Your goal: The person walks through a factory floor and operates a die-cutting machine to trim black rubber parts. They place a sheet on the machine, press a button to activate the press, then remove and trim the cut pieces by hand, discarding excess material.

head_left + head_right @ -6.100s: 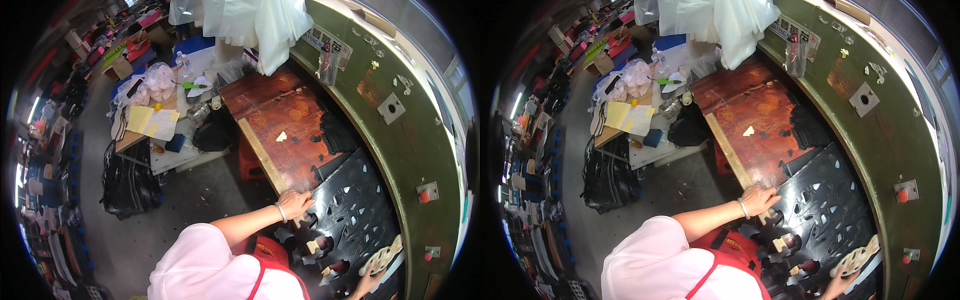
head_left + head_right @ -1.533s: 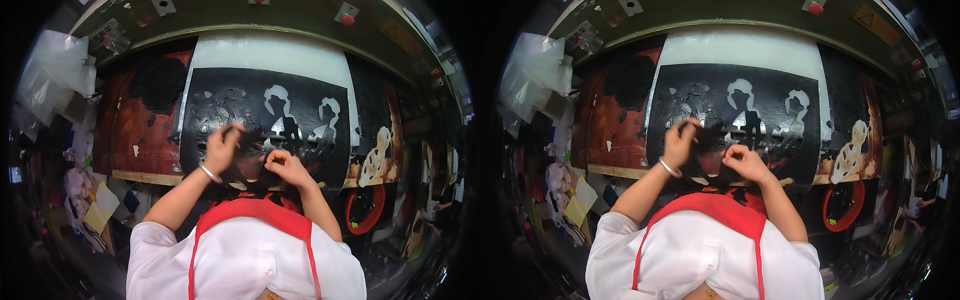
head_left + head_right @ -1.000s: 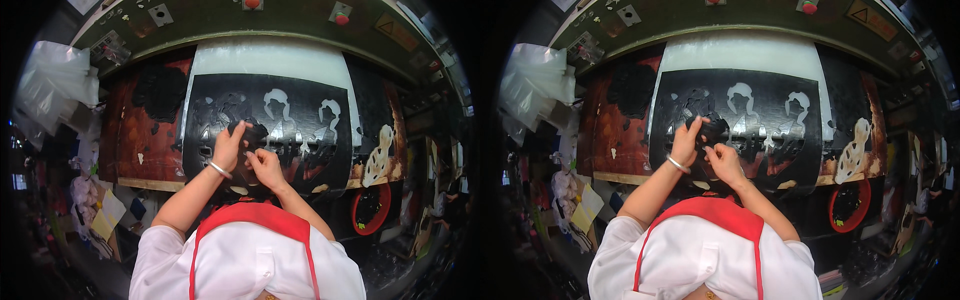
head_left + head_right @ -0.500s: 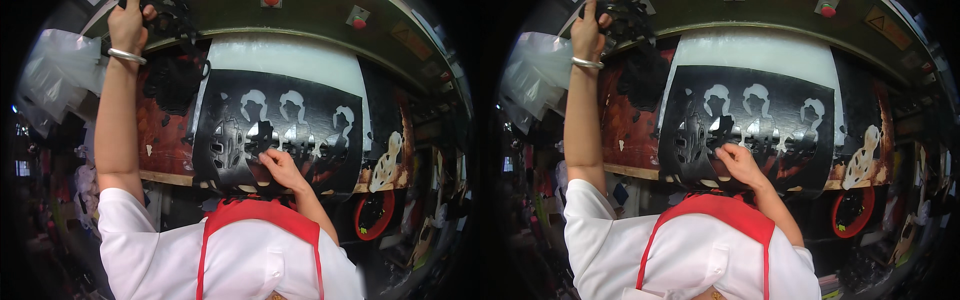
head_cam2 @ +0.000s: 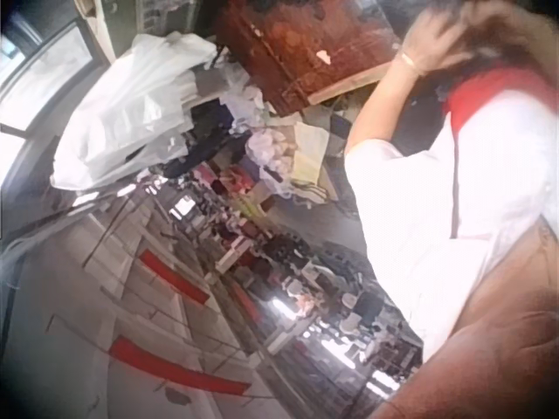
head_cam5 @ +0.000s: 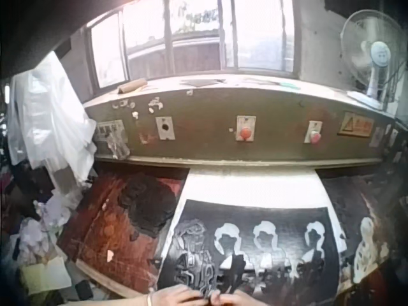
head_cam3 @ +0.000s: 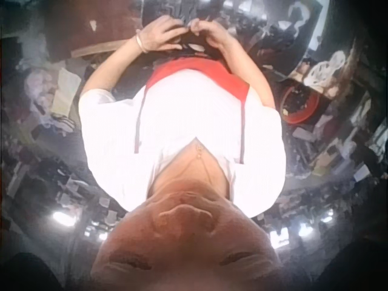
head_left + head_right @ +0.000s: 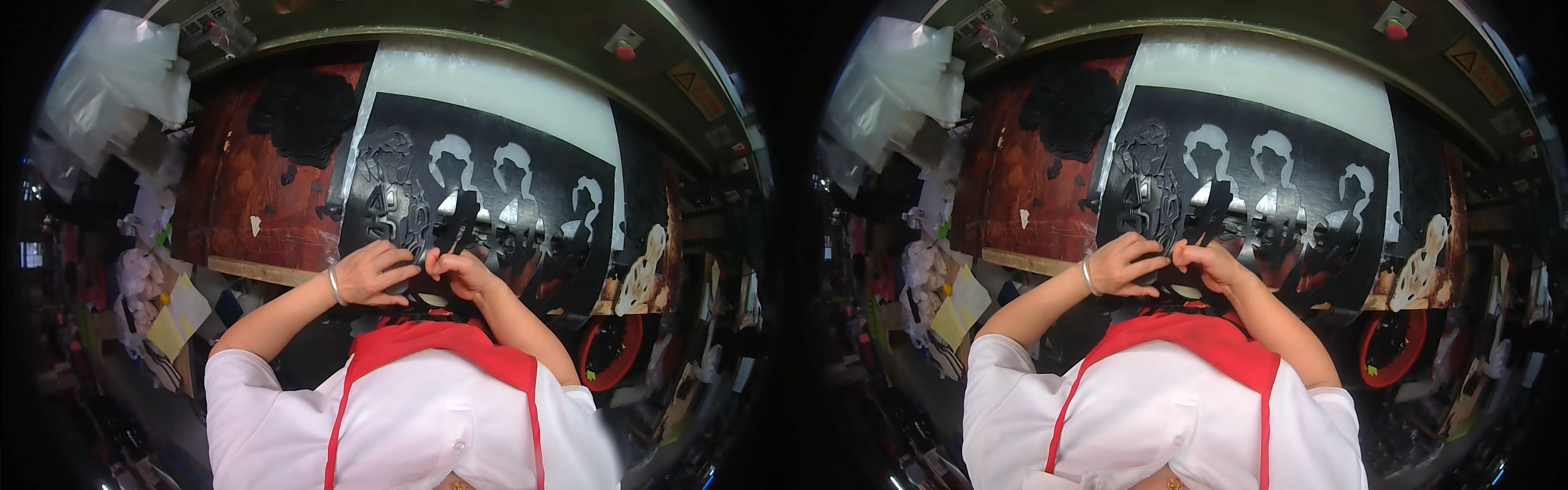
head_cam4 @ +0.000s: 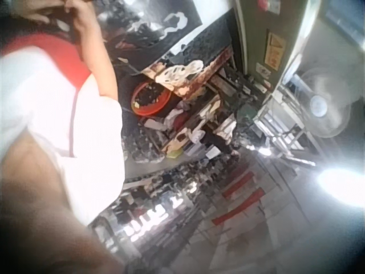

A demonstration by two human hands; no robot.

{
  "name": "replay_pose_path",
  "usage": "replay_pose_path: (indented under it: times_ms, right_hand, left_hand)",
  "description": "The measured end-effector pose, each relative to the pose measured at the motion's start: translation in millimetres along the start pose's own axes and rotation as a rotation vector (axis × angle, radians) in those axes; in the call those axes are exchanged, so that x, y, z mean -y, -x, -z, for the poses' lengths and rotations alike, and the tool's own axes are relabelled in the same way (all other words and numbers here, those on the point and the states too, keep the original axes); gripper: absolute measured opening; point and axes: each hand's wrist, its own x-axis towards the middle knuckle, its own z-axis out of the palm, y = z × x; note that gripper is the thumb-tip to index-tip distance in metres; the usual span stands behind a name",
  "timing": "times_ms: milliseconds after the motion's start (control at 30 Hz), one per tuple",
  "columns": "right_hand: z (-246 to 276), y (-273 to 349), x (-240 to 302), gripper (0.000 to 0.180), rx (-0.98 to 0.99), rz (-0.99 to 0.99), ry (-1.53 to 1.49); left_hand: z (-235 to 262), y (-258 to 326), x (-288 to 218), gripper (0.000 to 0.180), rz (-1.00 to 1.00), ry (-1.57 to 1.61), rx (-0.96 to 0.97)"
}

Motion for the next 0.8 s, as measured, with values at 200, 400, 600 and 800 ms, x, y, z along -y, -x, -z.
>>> replay_pose_path:
  times_ms: [200,400,600,800]
  right_hand:
    - [-22,8,10,0.011,-0.02,0.065,0.072]
    - [-56,38,51,0.02,-0.305,0.06,1.294]
    - [-71,25,67,0.019,-0.423,0.521,1.058]
    - [-68,-17,54,0.048,-0.609,0.522,1.039]
  left_hand:
    - [7,-9,12,0.013,0.612,0.423,-0.374]
    - [72,-21,48,0.037,0.813,1.18,-1.074]
    - [60,-36,20,0.029,0.872,1.415,-0.795]
    - [15,-64,-7,0.031,0.84,1.518,-0.681]
